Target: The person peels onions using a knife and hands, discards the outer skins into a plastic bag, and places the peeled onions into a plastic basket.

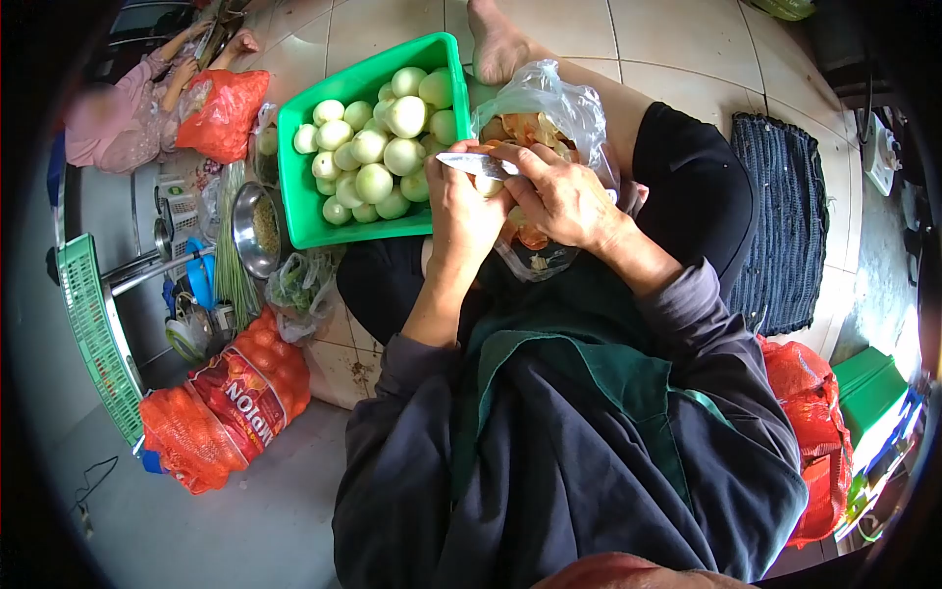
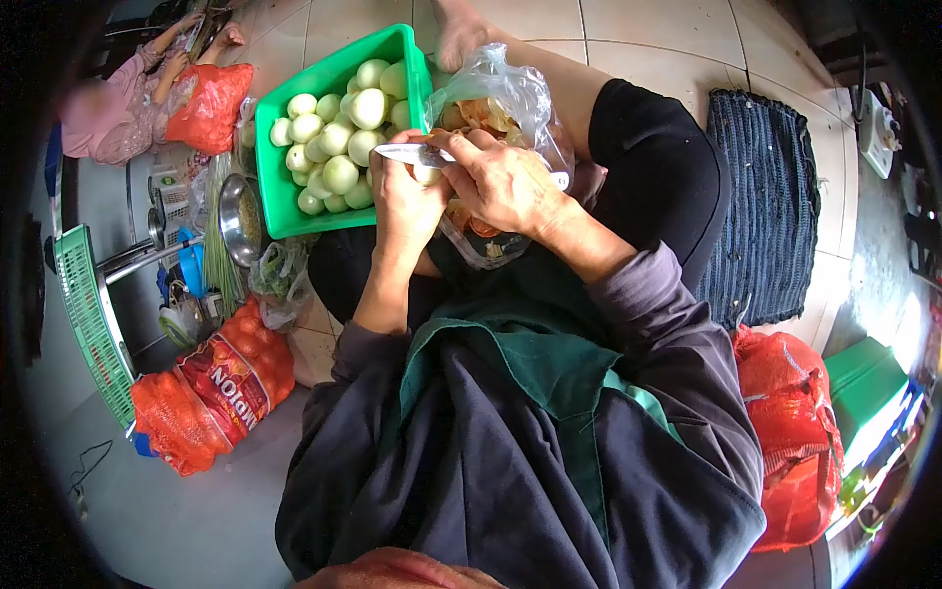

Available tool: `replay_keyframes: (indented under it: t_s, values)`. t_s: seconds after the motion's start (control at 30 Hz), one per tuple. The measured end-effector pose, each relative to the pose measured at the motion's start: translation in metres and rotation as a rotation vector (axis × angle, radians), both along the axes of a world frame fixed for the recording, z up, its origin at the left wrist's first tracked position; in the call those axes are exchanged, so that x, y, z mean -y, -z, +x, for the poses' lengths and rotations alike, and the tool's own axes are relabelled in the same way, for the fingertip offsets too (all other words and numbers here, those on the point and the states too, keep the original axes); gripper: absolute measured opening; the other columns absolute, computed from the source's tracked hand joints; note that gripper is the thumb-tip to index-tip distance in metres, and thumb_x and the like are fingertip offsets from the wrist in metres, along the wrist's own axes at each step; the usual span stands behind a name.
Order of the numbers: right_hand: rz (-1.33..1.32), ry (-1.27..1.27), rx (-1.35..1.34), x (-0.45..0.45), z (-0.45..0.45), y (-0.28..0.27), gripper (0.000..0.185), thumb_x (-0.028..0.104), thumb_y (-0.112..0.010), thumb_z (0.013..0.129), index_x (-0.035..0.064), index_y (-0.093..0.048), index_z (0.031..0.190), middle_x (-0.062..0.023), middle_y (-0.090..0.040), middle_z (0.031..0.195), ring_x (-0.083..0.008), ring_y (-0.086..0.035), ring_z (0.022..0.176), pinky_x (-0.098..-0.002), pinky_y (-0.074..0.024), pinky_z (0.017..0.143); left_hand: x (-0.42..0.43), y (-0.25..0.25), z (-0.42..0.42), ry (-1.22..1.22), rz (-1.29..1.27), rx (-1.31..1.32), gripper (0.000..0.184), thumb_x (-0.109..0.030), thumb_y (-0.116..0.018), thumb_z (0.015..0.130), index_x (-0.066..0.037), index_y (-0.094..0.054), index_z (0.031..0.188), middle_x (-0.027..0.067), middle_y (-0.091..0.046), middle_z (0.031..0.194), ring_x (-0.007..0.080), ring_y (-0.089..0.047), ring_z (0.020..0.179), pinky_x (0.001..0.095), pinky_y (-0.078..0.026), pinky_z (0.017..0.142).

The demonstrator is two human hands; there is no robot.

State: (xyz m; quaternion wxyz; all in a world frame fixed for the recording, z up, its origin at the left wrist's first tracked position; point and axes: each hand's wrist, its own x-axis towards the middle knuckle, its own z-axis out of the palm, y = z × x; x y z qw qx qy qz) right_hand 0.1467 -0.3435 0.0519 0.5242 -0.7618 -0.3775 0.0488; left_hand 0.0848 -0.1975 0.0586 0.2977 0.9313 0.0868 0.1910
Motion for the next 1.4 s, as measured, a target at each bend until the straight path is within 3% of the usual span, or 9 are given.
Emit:
replay_keyframes:
  t_s: [0.13,0.33,0.6,0.83,1.03,1.13,1.3,1.33,1.4]
  values:
    - [0.013,-0.012,-0.113,0.000,0.004,0.001,0.028,0.018,-0.054,0.091,0.0050,-0.051,0.116,-0.0194,-0.062,0.094,-0.0412,-0.062,0.081,-0.0464,-0.0510,0.067,0.002,0.007,0.001,0.008,-0.085,0.009,0.062,-0.011,-0.083,0.064,0.000,-0.048,0.115,0.0192,-0.048,0.108,0.0365,-0.051,0.101,0.0437,-0.047,0.086]
    - [-0.008,0.038,-0.403,0.002,0.010,0.000,0.029,0.020,-0.052,0.094,0.0040,-0.049,0.118,-0.0225,-0.064,0.095,-0.0404,-0.063,0.085,-0.0437,-0.0508,0.072,0.003,-0.008,0.000,0.042,-0.089,-0.001,0.061,-0.010,-0.081,0.064,-0.001,-0.049,0.115,0.0167,-0.050,0.105,0.0336,-0.055,0.095,0.0415,-0.047,0.084]
    - [0.000,0.159,-0.433,0.005,0.022,0.017,0.034,0.024,-0.051,0.095,0.0067,-0.048,0.125,-0.0259,-0.063,0.105,-0.0391,-0.060,0.104,-0.0422,-0.0474,0.088,-0.010,-0.013,-0.008,0.143,-0.873,-0.002,0.064,0.001,-0.072,0.070,-0.002,-0.042,0.127,0.0084,-0.053,0.115,0.0149,-0.056,0.101,0.0291,-0.050,0.088]
    - [-0.114,0.200,-0.526,0.008,0.027,0.016,0.038,0.028,-0.051,0.095,0.0040,-0.049,0.124,-0.0277,-0.063,0.106,-0.0399,-0.060,0.106,-0.0425,-0.0464,0.089,-0.026,-0.001,-0.007,0.179,-1.345,0.110,0.062,-0.009,-0.069,0.078,-0.006,-0.039,0.132,0.0146,-0.050,0.129,0.0245,-0.054,0.112,0.0393,-0.050,0.090]
    - [-0.037,0.109,-0.643,0.017,0.035,0.010,0.035,0.025,-0.052,0.096,0.0049,-0.049,0.125,-0.0162,-0.066,0.089,-0.0245,-0.064,0.085,-0.0341,-0.0490,0.082,-0.022,0.020,0.003,-0.043,-1.372,0.074,0.049,-0.006,-0.064,0.085,-0.007,-0.041,0.128,0.0089,-0.053,0.117,0.0215,-0.056,0.105,0.0385,-0.052,0.084]
    - [-0.033,0.035,-0.843,0.024,0.038,-0.013,0.033,0.023,-0.051,0.098,0.0063,-0.048,0.126,-0.0086,-0.061,0.084,-0.0143,-0.056,0.078,-0.0282,-0.0474,0.076,-0.020,0.024,0.008,-0.087,-1.363,0.074,0.050,-0.001,-0.063,0.084,-0.006,-0.040,0.129,0.0088,-0.053,0.115,0.0203,-0.056,0.104,0.0368,-0.052,0.085]
    - [0.193,-0.109,-0.736,0.023,0.031,-0.017,0.032,0.021,-0.050,0.099,0.0060,-0.048,0.127,-0.0067,-0.058,0.087,-0.0103,-0.052,0.078,-0.0262,-0.0459,0.074,-0.014,0.024,0.010,-0.074,-1.403,0.058,0.057,0.006,-0.064,0.080,-0.004,-0.038,0.130,0.0092,-0.052,0.116,0.0181,-0.056,0.104,0.0325,-0.049,0.091]
    - [0.274,-0.149,-0.668,0.022,0.029,-0.015,0.031,0.020,-0.049,0.099,0.0056,-0.049,0.126,-0.0068,-0.059,0.088,-0.0104,-0.053,0.078,-0.0264,-0.0460,0.075,-0.014,0.029,0.009,-0.052,-1.331,0.049,0.053,0.004,-0.060,0.083,-0.005,-0.038,0.131,0.0118,-0.051,0.121,0.0224,-0.055,0.110,0.0403,-0.050,0.092]
    - [0.207,-0.233,-0.668,0.020,0.024,-0.009,0.031,0.019,-0.048,0.099,0.0048,-0.050,0.126,-0.0079,-0.060,0.089,-0.0124,-0.055,0.079,-0.0279,-0.0467,0.076,-0.012,0.032,0.008,0.012,-1.363,0.085,0.054,0.003,-0.061,0.083,-0.005,-0.038,0.131,0.0116,-0.051,0.121,0.0222,-0.055,0.110,0.0392,-0.049,0.094]
